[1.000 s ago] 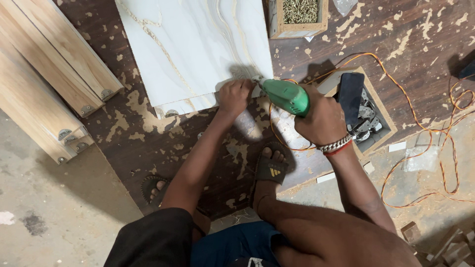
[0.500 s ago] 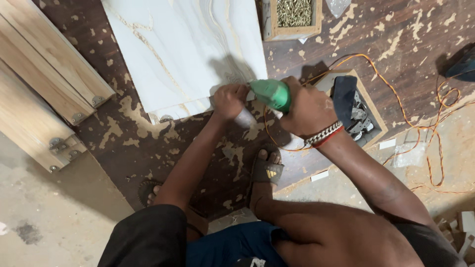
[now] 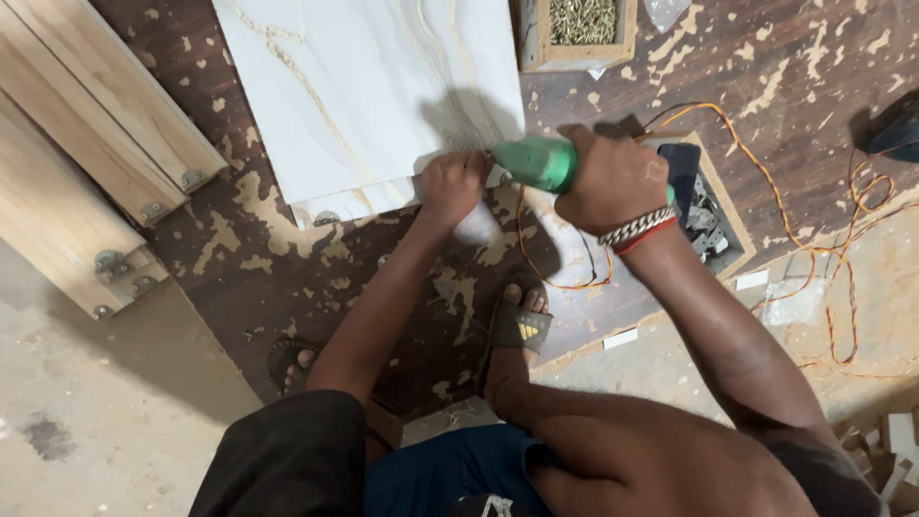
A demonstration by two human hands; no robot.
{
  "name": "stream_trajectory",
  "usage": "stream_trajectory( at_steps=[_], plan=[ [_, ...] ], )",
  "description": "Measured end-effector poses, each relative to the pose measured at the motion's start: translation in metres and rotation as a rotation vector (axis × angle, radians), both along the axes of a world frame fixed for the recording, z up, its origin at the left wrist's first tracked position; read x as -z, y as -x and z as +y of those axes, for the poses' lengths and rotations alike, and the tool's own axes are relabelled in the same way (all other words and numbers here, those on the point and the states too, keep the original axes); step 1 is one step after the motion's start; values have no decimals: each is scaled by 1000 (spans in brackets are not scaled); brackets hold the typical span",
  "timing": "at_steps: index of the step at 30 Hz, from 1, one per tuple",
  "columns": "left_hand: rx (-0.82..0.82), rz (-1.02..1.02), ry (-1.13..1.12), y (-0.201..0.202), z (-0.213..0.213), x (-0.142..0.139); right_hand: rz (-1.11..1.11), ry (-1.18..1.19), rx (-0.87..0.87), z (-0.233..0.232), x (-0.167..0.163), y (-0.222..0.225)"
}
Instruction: The person uses a green corded drill to fasten metal corner brackets onto white marble-patterned panels. They repeatedly pick up screws, align the brackets, and drive the screws into the panel corners. The person flips the panel over to work on the opposite side and continues attaching brackets to multiple panels.
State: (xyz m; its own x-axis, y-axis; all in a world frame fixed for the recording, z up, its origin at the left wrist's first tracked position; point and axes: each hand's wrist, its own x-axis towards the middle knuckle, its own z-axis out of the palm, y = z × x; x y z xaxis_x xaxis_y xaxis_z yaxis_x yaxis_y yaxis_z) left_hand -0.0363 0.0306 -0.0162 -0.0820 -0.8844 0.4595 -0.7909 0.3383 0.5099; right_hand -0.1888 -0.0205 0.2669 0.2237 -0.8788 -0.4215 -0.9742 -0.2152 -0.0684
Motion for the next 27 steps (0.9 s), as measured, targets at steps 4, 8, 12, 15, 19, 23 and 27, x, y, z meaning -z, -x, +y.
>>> stream_trajectory(
  at_steps=[4, 8, 12, 15, 19, 23, 27],
  plan=[
    [-12, 8, -84, 7, -5, 4, -54, 33, 28, -1, 2, 2],
    [-131, -21, -27, 17, -6, 12, -11, 24, 40, 2, 3, 0],
    [-127, -17, -83, 22, -9, 11, -80, 57, 34, 4, 1, 2],
    [-128, 29, -62, 28, -18, 0, -139, 82, 41, 12, -5, 1],
    [-76, 88, -76, 32, -27, -16, -65, 114, 186, 36, -25, 0],
    [27, 96, -137, 25, -30, -19, -426, 307, 227, 69, -44, 4],
    [93, 126, -365, 0, -42, -16, -741, 332, 299, 100, -37, 0]
  ],
)
